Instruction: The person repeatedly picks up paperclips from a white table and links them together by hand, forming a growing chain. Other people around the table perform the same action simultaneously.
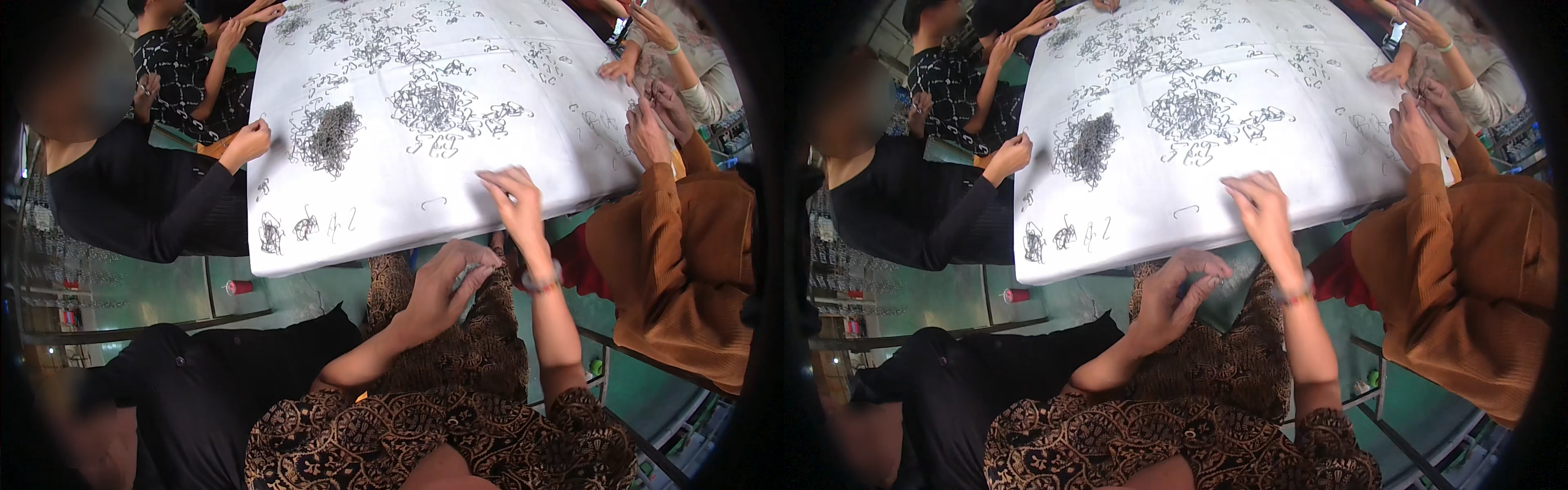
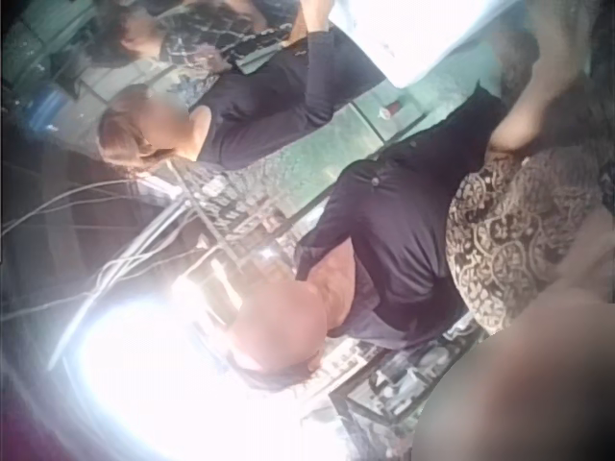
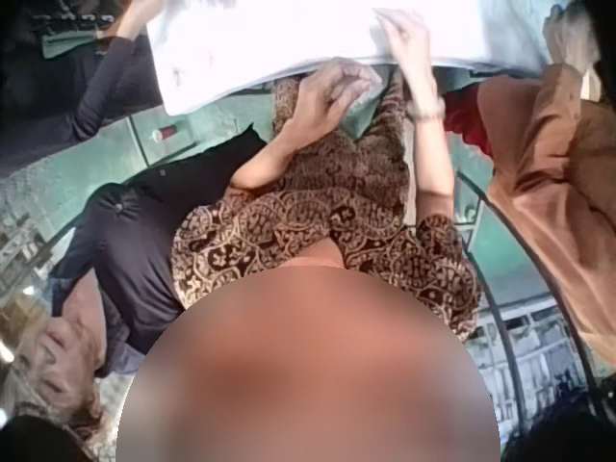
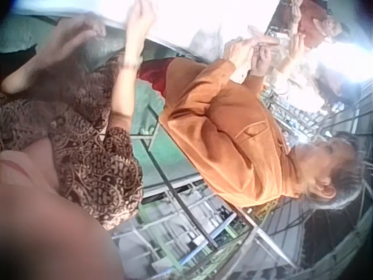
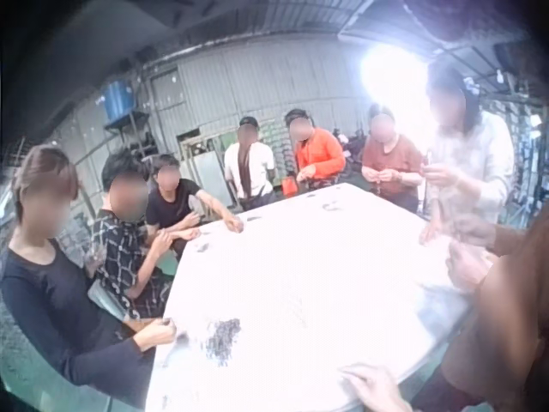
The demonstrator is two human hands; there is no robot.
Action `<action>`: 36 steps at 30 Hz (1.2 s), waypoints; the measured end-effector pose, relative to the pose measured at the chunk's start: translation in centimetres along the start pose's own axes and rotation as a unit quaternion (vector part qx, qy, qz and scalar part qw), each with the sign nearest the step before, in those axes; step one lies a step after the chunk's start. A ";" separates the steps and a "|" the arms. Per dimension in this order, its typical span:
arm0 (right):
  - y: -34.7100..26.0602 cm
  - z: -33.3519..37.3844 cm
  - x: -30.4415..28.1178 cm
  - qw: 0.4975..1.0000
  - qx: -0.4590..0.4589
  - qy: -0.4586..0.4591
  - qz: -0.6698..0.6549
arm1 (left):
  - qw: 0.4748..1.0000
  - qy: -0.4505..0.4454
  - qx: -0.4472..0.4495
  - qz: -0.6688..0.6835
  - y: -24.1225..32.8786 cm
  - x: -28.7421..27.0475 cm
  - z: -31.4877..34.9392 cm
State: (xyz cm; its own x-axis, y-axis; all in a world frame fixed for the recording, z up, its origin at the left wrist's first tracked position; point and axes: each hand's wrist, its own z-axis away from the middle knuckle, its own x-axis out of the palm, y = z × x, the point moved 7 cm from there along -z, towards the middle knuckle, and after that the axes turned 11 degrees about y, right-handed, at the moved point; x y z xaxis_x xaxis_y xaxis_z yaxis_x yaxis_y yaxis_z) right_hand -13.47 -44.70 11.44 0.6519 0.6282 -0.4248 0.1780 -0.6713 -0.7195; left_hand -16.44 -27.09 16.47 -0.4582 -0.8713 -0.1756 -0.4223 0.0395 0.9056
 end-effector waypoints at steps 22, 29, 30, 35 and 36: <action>-9.1 2.8 -5.2 0.978 0.101 -0.133 -0.123 | 0.994 0.067 -0.063 0.054 -5.7 0.2 1.1; -10.2 2.4 -5.6 0.993 0.078 -0.034 -0.087 | 0.994 0.081 -0.002 0.074 -3.2 0.0 -0.5; -10.5 2.3 -5.7 0.995 0.051 -0.017 -0.080 | 0.996 0.075 0.009 0.056 -3.0 -0.1 -0.5; -10.6 2.2 -5.5 0.995 0.034 0.023 -0.095 | 0.998 0.011 -0.044 0.044 -4.6 0.1 0.0; -10.7 2.2 -5.2 0.995 0.031 0.016 -0.096 | 0.998 0.035 -0.019 0.040 -4.5 -0.3 0.1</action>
State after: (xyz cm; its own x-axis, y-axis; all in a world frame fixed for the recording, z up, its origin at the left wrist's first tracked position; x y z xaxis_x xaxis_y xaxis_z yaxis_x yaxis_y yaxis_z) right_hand -20.43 -39.90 20.13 0.6333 0.7292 -0.2593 0.2563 -0.5138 -0.8187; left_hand -14.44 -27.01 12.40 -0.4334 -0.8980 -0.0764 -0.3566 0.0930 0.9296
